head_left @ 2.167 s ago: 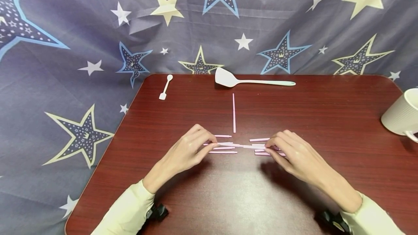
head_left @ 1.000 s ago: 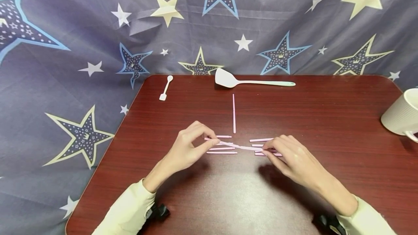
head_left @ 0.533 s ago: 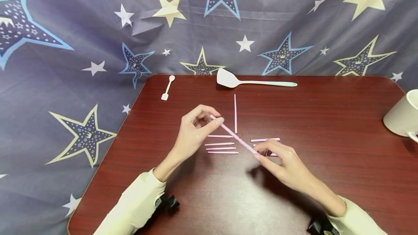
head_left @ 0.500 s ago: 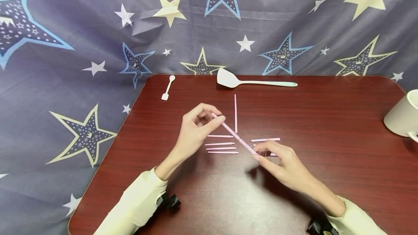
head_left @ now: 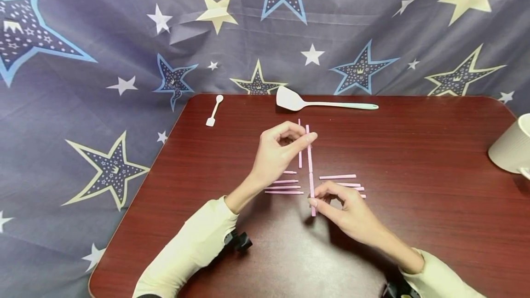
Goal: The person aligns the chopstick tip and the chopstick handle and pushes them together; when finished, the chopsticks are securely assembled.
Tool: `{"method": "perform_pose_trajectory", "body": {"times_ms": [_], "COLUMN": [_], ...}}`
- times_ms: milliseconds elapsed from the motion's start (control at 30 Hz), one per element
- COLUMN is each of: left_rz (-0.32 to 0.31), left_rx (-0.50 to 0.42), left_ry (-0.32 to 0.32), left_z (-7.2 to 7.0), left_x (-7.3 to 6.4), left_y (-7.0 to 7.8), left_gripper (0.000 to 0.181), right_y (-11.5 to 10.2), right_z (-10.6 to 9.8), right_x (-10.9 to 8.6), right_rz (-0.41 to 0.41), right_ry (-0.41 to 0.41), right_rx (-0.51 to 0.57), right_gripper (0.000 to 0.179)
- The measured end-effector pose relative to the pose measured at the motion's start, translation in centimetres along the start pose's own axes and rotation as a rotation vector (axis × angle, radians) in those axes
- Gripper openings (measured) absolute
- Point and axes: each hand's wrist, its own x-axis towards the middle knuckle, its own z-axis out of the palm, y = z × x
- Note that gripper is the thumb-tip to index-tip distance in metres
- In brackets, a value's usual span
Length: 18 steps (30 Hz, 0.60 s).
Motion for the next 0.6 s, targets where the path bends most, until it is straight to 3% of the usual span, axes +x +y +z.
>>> {"method": "perform_pose_trajectory", "body": {"times_ms": [400, 600], "left_rz": [-0.014, -0.034], "left_rx": [0.092, 0.093], "left_ry": [-0.043, -0.052], "left_z": [0.61, 0.71], "left_x": [0.35, 0.33], "left_y": [-0.11, -0.34], "left_gripper": [0.01, 0.011], "right_y": [0.01, -0.03], "right_z": [0.59, 0.79], "right_x": [-0.06, -0.04], "right_rz": [0.055, 0.086], "right_ry": [0.035, 0.054], "right_rx": [0.021, 0.002], "right_gripper": [0.016, 0.013]}}
